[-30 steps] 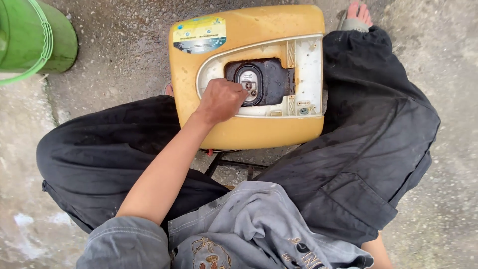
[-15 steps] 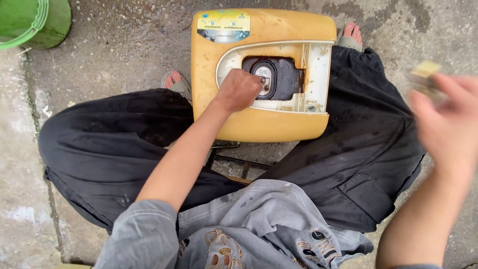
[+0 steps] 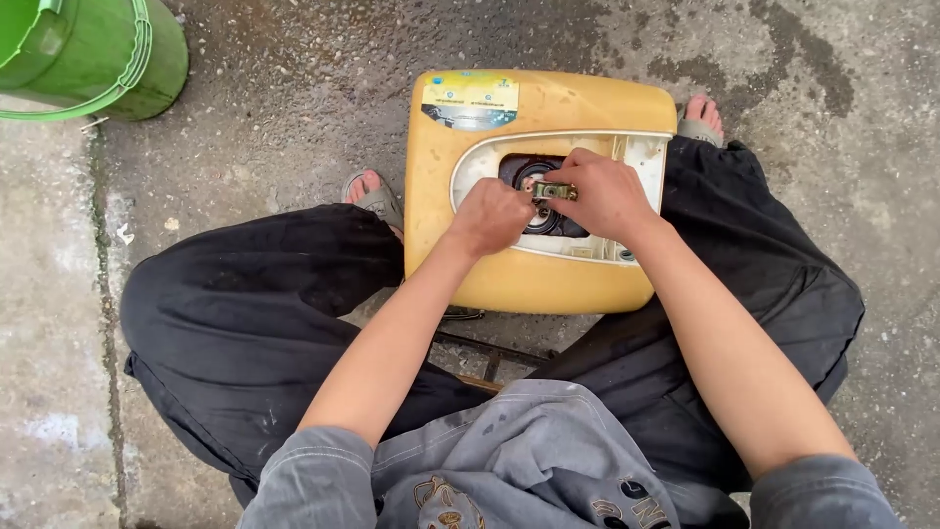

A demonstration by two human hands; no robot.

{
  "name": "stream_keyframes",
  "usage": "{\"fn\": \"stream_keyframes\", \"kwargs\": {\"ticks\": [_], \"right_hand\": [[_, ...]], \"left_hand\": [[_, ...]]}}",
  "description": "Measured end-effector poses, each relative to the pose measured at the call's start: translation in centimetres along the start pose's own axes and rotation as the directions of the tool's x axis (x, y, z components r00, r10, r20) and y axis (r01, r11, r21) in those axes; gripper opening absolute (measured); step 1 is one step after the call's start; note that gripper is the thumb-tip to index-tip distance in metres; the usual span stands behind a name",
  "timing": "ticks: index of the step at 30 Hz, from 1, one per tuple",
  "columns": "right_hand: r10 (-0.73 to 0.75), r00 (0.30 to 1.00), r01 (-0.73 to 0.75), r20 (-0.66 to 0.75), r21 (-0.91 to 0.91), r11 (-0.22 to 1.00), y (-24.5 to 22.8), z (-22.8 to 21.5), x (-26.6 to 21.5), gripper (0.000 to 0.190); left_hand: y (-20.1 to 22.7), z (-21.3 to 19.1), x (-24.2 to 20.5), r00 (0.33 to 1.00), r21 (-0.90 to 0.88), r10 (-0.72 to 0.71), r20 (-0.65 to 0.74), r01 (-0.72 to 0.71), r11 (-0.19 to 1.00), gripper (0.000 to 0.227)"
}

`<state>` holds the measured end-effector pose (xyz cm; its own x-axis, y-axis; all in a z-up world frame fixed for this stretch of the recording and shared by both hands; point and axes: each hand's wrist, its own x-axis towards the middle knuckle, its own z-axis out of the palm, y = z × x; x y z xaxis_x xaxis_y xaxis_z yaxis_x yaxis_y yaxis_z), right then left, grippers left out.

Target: Securing screws on a heating element assembly inside a water heater casing using a screwdriver.

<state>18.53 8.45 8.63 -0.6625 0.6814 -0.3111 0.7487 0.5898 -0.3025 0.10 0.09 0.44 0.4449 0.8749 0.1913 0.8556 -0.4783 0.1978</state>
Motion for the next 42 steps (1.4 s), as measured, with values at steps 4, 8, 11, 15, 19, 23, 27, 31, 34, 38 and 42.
{"fn": "stream_keyframes", "kwargs": {"ticks": [4,8,11,15,19,23,27,31,34,38,42], "right_hand": [[-0.017,0.999,0.017,0.033,0.004,1.0,0.2,0.7,0.7,0.034],[-0.014,0.998,0.009,0.067,0.067,0.998,0.2,0.5,0.5,0.036],[-0.017,0.999,0.008,0.051,0.171,0.985,0.6,0.8,0.6,0.037],[-0.027,1.0,0.024,0.004,0.342,0.94,1.4,2.0,0.3,0.037],[0.002,1.0,0.0,-0.003,0.432,0.902,1.3,1.6,-0.1,0.038],[-0.074,0.997,0.063,0.028,0.275,0.959,0.2,0.5,-0.3,0.037],[-0.131,0.99,0.121,0.044,0.189,0.975,-0.2,0.2,-0.1,0.036],[-0.116,0.988,0.087,0.106,0.252,0.964,0.3,0.5,0.5,0.04],[-0.101,0.982,0.048,0.16,0.305,0.951,-0.4,-0.2,0.0,0.043],[-0.101,0.98,0.051,0.172,0.275,0.96,-0.5,-0.2,0.0,0.042],[-0.05,0.987,0.003,0.155,0.289,0.957,-0.1,0.9,-0.1,0.042]], "left_hand": [[-0.1,0.2,0.1,1.0,0.015,0.002,0.012,-0.003,1.0,0.019],[-0.1,1.4,0.3,1.0,0.031,0.016,0.011,-0.016,0.999,0.021],[0.0,0.9,0.5,0.999,0.052,0.032,0.023,-0.033,0.998,0.024],[0.2,0.7,0.5,0.998,0.087,0.061,0.025,-0.063,0.994,0.026],[0.2,0.3,0.4,0.998,0.068,0.065,0.028,-0.067,0.995,0.026],[0.4,0.3,0.3,0.992,0.092,0.119,0.03,-0.122,0.988,0.024],[0.2,0.6,0.3,0.983,0.118,0.18,0.035,-0.182,0.976,0.023],[0.0,0.7,0.2,0.979,0.14,0.204,0.024,-0.205,0.969,0.022],[0.0,1.0,0.0,0.978,0.14,0.21,-0.018,-0.205,0.969,0.02],[-0.4,1.6,0.0,0.977,0.13,0.208,-0.053,-0.199,0.971,0.021],[-0.4,1.6,-0.1,0.975,0.115,0.205,-0.089,-0.194,0.974,0.021]]}}
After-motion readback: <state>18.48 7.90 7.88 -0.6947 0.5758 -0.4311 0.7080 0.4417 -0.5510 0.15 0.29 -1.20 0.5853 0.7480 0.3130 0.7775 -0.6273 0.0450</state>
